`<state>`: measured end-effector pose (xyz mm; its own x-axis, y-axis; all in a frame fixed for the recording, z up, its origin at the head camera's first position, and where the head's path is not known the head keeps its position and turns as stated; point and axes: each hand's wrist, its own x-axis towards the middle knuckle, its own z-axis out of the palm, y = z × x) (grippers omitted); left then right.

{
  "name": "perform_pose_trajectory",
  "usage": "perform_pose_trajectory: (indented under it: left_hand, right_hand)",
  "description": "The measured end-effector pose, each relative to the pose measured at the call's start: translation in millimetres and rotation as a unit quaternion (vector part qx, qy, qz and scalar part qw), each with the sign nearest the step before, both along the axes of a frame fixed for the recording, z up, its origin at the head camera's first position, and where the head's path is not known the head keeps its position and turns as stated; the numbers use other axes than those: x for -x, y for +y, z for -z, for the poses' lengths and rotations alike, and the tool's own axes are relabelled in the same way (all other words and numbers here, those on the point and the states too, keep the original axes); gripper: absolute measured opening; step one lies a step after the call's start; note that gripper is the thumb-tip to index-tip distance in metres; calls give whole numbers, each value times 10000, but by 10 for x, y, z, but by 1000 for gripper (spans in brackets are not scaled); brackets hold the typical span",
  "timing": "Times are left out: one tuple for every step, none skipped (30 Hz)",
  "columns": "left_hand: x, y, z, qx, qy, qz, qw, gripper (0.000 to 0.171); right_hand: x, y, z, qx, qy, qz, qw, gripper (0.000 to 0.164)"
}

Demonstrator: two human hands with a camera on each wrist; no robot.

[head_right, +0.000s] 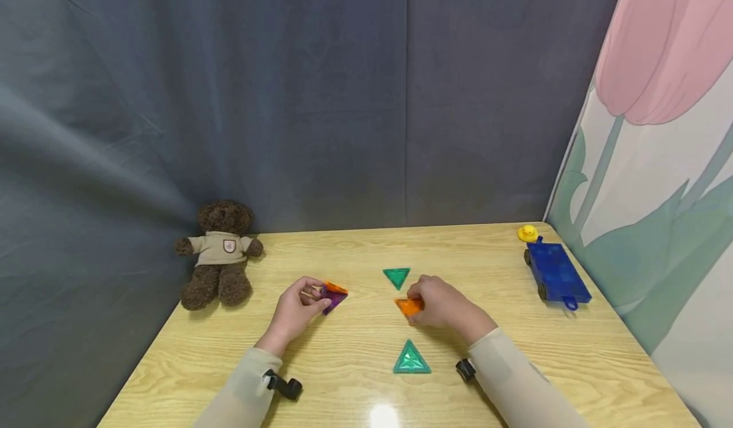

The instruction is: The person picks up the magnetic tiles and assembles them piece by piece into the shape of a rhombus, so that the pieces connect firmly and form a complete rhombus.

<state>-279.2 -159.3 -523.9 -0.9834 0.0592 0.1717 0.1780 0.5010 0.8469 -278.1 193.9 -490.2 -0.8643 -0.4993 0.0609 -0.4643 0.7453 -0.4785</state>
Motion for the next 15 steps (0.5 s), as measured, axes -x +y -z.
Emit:
perform_pose_trajectory:
  left_hand:
    - [-2, -2, 2, -23, -4, 10, 10000, 31]
    - [-4, -4, 4, -49, 2, 23, 10000, 31]
    - [-8, -6, 5, -77, -6, 27, 10000, 31]
    - [-10, -8, 6, -103, -2, 33, 9999, 31]
    - [-12, -11, 6, -123, -1, 35, 9999, 31]
    - [-14, -14, 7, -140, -2, 37, 9999, 31]
    - [-16, -15, 7, -148, -7, 34, 9999, 31]
    - [-18, -17, 7, -157, -13, 35, 9999, 31]
    - [-20, -19, 6, -164, -22, 28, 9999, 31]
    - [-19, -20, 10, -166, -21, 30, 9999, 30]
    - [-20, -21, 9, -162, -29, 20, 9999, 30]
    - [-22, -20, 9, -155, -43, 10, 9999, 30]
    - [-24, -19, 8, -148, -54, 1, 9999, 30]
    - [-25, -19, 7, -140, -66, -10, 9999, 30]
    - [-26, -17, 5, -137, -69, -20, 9999, 30]
  right_hand:
    - [-8, 24, 0, -17, -50, 80, 10000, 36]
    - [-14, 48, -1, -19, -93, 142, 9999, 37]
    - [-17, 73, 2, -45, -110, 188, 9998, 37]
    - [-19, 98, 4, -70, -123, 225, 9996, 38]
    - [-19, 123, 7, -82, -145, 255, 9995, 39]
    - [-19, 146, 10, -66, -179, 286, 9994, 38]
    - [-14, 171, 18, -40, -220, 307, 9993, 38]
    - [-9, 195, 28, -14, -264, 323, 9991, 38]
    - [-1, 220, 42, 9, -290, 335, 9990, 37]
    - [9, 245, 56, 70, -334, 330, 9989, 37]
    - [20, 269, 67, 165, -392, 327, 9986, 38]
    - [34, 294, 82, 260, -446, 305, 9982, 38]
    - [48, 320, 100, 364, -518, 294, 9976, 39]
    - [62, 349, 113, 516, -597, 249, 9966, 40]
    - [76, 376, 128, 673, -693, 230, 9951, 41]
